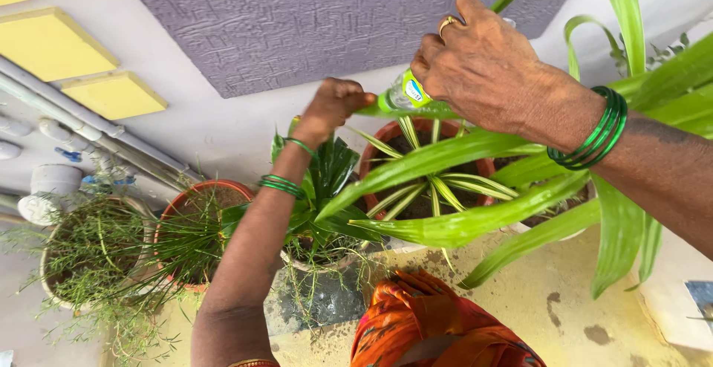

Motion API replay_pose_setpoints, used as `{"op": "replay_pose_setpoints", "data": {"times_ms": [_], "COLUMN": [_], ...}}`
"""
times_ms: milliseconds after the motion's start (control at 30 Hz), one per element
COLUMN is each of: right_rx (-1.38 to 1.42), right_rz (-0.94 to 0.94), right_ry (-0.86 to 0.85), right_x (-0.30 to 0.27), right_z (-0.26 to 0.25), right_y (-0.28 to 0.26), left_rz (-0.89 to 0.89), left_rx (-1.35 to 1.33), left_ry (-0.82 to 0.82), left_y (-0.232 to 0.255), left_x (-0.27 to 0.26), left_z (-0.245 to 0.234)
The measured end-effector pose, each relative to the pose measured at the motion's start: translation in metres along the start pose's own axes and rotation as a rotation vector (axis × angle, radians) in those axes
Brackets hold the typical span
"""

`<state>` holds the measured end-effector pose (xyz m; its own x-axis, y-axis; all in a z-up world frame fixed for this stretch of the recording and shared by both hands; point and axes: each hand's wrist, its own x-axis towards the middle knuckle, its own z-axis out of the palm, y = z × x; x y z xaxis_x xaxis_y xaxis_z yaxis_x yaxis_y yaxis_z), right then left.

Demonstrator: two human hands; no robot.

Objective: The person waters potted plants using a plastic bottle, moving from one container to another and pouring water onto the soil.

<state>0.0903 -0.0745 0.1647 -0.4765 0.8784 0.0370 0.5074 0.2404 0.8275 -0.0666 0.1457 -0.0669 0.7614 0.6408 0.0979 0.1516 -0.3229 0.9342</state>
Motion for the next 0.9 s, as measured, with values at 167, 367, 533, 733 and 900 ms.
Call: {"op": "replay_pose_setpoints", "data": {"times_ms": [167,367,533,733,900], "right_rx": [0.003,-0.025,-0.064,-0.126,-0.105], "right_rz": [0.064,0.123,0.146,0.275,0.339], "right_ry": [-0.028,-0.129,-0.195,-0.427,-0.629], "right_x": [-0.019,-0.06,-0.1,-0.151,-0.177], "right_z": [0.003,0.001,-0.001,-0.021,-0.017], "right_y": [0.009,0.028,0.04,0.05,0.063], "left_rz": [-0.036,-0.092,0.074,0.444,0.647], "left_rx": [-0.638,-0.685,-0.181,0.069,-0.335], "left_ry": [-0.317,-0.136,0.247,0.663,0.557], "left_y": [0.033,0.083,0.096,0.117,0.125], "left_x": [-0.019,-0.043,-0.04,-0.029,0.018], "left_z": [-0.026,-0.046,-0.052,-0.033,0.072]}}
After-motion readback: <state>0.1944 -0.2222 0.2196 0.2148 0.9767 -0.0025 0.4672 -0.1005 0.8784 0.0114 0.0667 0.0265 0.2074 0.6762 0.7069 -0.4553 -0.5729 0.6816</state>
